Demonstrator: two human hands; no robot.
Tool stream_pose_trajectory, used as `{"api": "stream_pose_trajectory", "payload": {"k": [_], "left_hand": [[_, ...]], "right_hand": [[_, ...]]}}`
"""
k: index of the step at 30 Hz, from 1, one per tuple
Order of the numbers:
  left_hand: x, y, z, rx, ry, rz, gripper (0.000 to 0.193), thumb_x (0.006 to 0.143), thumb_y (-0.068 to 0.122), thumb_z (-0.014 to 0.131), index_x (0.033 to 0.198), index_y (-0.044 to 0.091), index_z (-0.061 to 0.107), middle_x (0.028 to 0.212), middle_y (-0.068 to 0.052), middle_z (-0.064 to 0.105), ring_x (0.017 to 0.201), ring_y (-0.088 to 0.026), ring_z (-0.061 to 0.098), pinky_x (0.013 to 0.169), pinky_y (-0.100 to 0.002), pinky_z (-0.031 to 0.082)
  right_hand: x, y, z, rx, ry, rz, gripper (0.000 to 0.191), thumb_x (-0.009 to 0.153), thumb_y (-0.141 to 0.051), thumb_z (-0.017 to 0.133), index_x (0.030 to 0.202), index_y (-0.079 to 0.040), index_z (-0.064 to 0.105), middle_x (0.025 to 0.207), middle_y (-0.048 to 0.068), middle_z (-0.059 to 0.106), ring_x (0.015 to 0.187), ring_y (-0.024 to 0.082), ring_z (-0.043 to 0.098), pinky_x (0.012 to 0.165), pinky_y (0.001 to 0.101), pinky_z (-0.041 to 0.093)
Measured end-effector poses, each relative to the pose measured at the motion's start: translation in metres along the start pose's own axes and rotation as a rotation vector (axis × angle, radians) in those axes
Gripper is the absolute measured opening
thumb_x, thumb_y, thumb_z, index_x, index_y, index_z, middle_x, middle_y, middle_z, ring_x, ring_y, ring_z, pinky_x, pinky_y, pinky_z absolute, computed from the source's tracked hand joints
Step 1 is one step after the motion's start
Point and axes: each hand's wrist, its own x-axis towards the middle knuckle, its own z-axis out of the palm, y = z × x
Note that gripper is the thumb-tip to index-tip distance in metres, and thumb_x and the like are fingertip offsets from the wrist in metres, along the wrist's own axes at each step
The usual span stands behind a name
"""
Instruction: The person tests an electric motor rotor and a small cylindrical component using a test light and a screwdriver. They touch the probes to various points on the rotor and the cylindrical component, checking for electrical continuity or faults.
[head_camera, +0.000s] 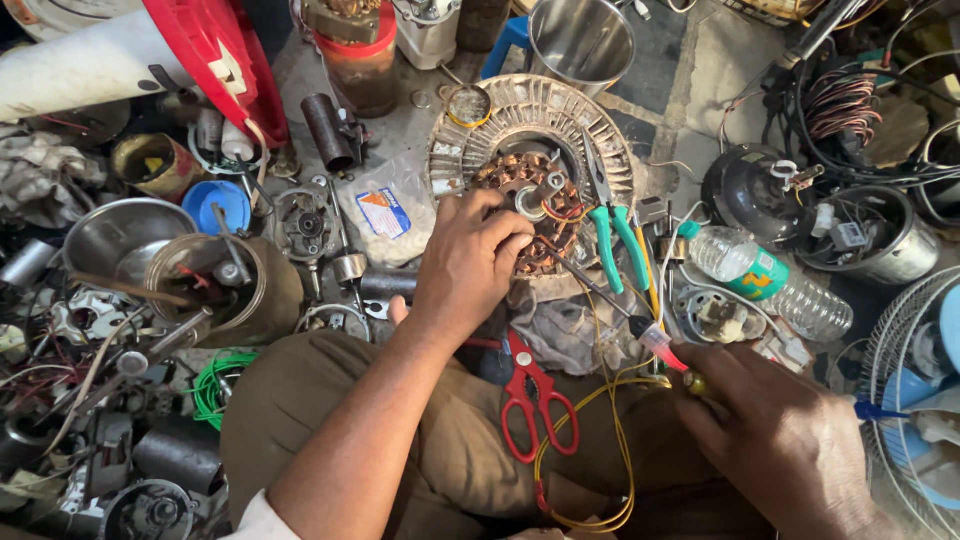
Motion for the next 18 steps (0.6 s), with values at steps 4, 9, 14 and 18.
{"api": "stream_pose_trajectory", "payload": {"k": [4, 9, 14, 18], "left_hand": [[0.0003, -0.0002, 0.0001, 0.009, 0.001, 0.003, 0.011, 0.090, 0.014, 0.077, 0.100, 0.014, 0.073, 0.112, -0.009, 0.063, 0.102, -0.034, 0.057, 0.090, -0.044, 0.049], [0.0004, -0.0005, 0.0007, 0.025, 0.003, 0.003, 0.011, 0.090, 0.015, 0.077, 0.099, 0.014, 0.073, 0.112, -0.010, 0.063, 0.102, -0.035, 0.057, 0.089, -0.045, 0.049], [0.0004, -0.0007, 0.0009, 0.008, -0.001, 0.000, 0.010, 0.090, 0.014, 0.076, 0.099, 0.014, 0.073, 0.111, -0.009, 0.063, 0.102, -0.034, 0.057, 0.090, -0.044, 0.049], [0.0009, -0.0010, 0.0013, 0.004, 0.003, -0.003, 0.010, 0.090, 0.014, 0.076, 0.099, 0.014, 0.073, 0.111, -0.009, 0.063, 0.102, -0.034, 0.057, 0.090, -0.044, 0.049]], "right_hand": [[0.0005, -0.0016, 0.0019, -0.011, -0.010, -0.004, 0.037, 0.073, -0.025, 0.083, 0.108, -0.019, 0.072, 0.087, 0.002, 0.073, 0.075, 0.024, 0.072, 0.062, 0.0373, 0.056], [0.0023, -0.0015, 0.0047, -0.002, -0.015, -0.019, 0.035, 0.075, -0.026, 0.083, 0.107, -0.019, 0.071, 0.087, 0.002, 0.073, 0.074, 0.023, 0.072, 0.060, 0.0374, 0.056], [0.0011, -0.0007, 0.0039, -0.018, -0.025, 0.000, 0.034, 0.075, -0.027, 0.083, 0.106, -0.019, 0.071, 0.083, 0.000, 0.072, 0.072, 0.022, 0.072, 0.058, 0.0374, 0.056], [0.0010, 0.0001, 0.0046, -0.028, -0.021, -0.001, 0.038, 0.075, -0.028, 0.084, 0.110, -0.022, 0.071, 0.083, 0.000, 0.072, 0.071, 0.022, 0.072, 0.058, 0.0375, 0.056]]}}
